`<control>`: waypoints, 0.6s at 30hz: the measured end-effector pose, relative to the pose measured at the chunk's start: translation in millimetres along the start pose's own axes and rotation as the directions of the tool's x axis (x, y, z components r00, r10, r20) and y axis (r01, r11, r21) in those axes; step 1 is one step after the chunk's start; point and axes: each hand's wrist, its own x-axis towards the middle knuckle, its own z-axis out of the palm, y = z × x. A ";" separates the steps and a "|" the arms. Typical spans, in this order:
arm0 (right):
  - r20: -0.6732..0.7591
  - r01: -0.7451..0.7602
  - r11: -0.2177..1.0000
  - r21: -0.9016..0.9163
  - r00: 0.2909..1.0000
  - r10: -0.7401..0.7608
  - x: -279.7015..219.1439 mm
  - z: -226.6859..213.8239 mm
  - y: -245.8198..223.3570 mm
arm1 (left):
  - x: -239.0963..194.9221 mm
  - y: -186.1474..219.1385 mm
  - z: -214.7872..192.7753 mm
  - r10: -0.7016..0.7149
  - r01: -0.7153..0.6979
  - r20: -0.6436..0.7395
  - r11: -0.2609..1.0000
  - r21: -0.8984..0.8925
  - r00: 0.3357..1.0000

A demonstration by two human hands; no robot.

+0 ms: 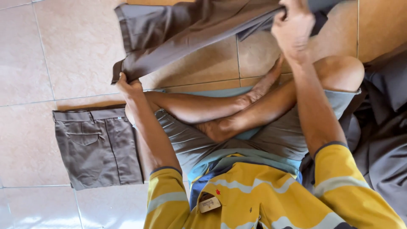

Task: The person sits on a tiled floor and folds several pairs of brown trousers by hand. They unfold each pair, align the legs, fold the garment in half, then fold it into a compact rectangle and place it on a growing stack to the left.

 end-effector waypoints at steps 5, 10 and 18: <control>0.078 0.006 0.988 -0.152 0.997 0.006 29.9 -21.9 39.1 | 59.7 94.9 9.4 -0.881 0.667 0.377 -0.100 -0.738 0.286; 0.080 0.155 0.982 -0.103 0.986 -0.147 47.5 -46.1 28.5 | 106.8 131.9 17.0 -0.895 0.623 0.410 -0.222 -0.750 0.175; 0.160 0.095 0.994 0.047 0.982 -0.102 -43.3 -30.1 -33.4 | 62.8 -23.3 15.4 -0.861 0.855 -0.092 0.508 -0.100 0.501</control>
